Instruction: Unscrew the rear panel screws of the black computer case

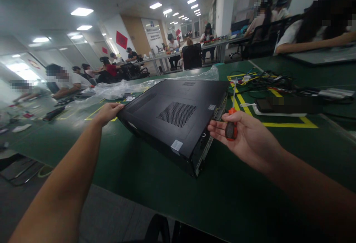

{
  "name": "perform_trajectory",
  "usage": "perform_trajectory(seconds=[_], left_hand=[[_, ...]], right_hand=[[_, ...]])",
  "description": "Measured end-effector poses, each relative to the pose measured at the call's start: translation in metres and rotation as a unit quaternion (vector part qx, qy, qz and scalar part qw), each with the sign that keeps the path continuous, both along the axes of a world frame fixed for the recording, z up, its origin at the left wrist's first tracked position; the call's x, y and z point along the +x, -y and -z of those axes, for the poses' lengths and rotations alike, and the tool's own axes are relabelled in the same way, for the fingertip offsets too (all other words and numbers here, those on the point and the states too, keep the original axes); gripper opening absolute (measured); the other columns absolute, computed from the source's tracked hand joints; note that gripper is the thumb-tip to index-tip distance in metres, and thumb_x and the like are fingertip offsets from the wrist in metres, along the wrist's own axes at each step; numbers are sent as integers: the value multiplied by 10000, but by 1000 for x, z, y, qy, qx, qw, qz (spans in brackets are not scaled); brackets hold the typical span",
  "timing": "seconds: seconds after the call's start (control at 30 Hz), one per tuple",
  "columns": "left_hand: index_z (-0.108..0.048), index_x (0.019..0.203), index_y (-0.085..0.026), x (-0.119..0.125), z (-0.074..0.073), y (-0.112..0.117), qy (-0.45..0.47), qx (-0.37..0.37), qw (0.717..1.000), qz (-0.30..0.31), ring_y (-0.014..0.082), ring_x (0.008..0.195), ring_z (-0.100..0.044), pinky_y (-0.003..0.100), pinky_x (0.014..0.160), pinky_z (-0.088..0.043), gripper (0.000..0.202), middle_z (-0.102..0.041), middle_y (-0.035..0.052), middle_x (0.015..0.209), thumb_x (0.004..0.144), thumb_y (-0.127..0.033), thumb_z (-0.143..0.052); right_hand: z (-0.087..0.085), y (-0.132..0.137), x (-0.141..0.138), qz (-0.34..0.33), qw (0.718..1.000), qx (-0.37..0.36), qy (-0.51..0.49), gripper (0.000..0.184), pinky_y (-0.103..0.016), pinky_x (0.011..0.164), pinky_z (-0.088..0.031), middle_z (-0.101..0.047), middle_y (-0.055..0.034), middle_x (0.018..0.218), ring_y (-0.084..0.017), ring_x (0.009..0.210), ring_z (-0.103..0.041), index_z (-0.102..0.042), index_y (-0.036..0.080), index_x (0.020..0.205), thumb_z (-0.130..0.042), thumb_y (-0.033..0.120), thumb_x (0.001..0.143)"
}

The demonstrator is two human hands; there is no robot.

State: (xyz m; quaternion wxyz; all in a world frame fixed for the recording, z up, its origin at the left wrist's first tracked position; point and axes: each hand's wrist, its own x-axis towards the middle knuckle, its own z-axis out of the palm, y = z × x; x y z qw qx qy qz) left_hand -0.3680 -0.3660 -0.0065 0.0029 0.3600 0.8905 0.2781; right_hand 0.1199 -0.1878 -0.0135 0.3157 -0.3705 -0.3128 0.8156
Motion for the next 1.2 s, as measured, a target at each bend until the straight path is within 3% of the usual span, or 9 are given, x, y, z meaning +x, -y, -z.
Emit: perform_trajectory(seconds=[0.1,0.17,0.3,0.4,0.57,0.7,0.83,1.03,1.2], left_hand=[[-854,1308,-84,9,14,6,-40,20,999,-3,370,1344,-734,475,1265,-565,563,-867,121,1267,1076,-489,-540],[-837,1446,-99,21,27,9,-81,36,996,12,401,1543,-675,521,1389,-475,642,-815,193,1547,1057,-470,-486],[-832,1556,-144,60,43,5,-196,55,971,128,426,1718,-574,630,1485,-352,777,-715,222,1761,1116,-577,-361],[-812,1638,-198,90,34,-6,-197,-2,959,206,430,1732,-579,678,1501,-316,797,-722,173,1780,1153,-630,-350],[-597,1862,-123,128,-3,-35,-140,-145,944,262,424,1842,-433,613,1514,-319,1019,-475,223,1965,1121,-796,-406],[-448,1947,-127,160,-25,-85,-129,-233,916,299,408,1897,-283,606,1533,-239,1134,-319,219,2023,1109,-884,-357],[-376,1971,-110,186,-30,-164,-137,-247,890,359,392,1903,-260,535,1536,-224,1212,-265,224,2040,1085,-935,-318],[-498,1896,-103,195,-19,-280,-160,-215,875,402,415,1873,-366,543,1515,-288,1110,-416,247,1986,1095,-858,-359],[-587,1817,-55,206,-15,-322,-176,-196,888,377,459,1751,-555,545,1463,-379,979,-586,307,1870,1140,-741,-415]], right_hand=[[-1,3,2,-4,1000,-1,0,118,-446,1190,-706,-846,-113,956,-278,999,-840,-711,258,879,-748,148,857],[-2,5,4,-6,1000,-1,-2,117,-444,1196,-700,-852,-119,962,-280,1011,-843,-701,260,863,-748,152,856],[0,5,4,-3,1000,-1,-3,138,-448,1161,-710,-850,-103,944,-287,1014,-838,-703,268,874,-767,149,847],[1,4,4,-9,1000,0,-8,148,-422,1081,-723,-859,-96,954,-284,1012,-838,-712,269,890,-781,140,871],[8,-4,13,-6,999,33,-3,206,-330,893,-686,-840,-64,944,-224,919,-805,-676,251,876,-802,90,892],[26,-16,32,-14,992,113,49,220,-268,740,-564,-714,15,825,-153,760,-667,-642,235,882,-831,128,848],[48,-29,58,-44,969,213,117,291,-287,669,-451,-616,61,770,-140,687,-533,-591,252,875,-871,265,798],[67,-39,102,-59,942,266,198,372,-333,684,-435,-541,70,779,-153,671,-481,-527,277,856,-883,384,831],[80,-47,120,-29,933,267,241,305,-347,698,-429,-528,47,821,-180,718,-484,-549,279,864,-837,380,870]])
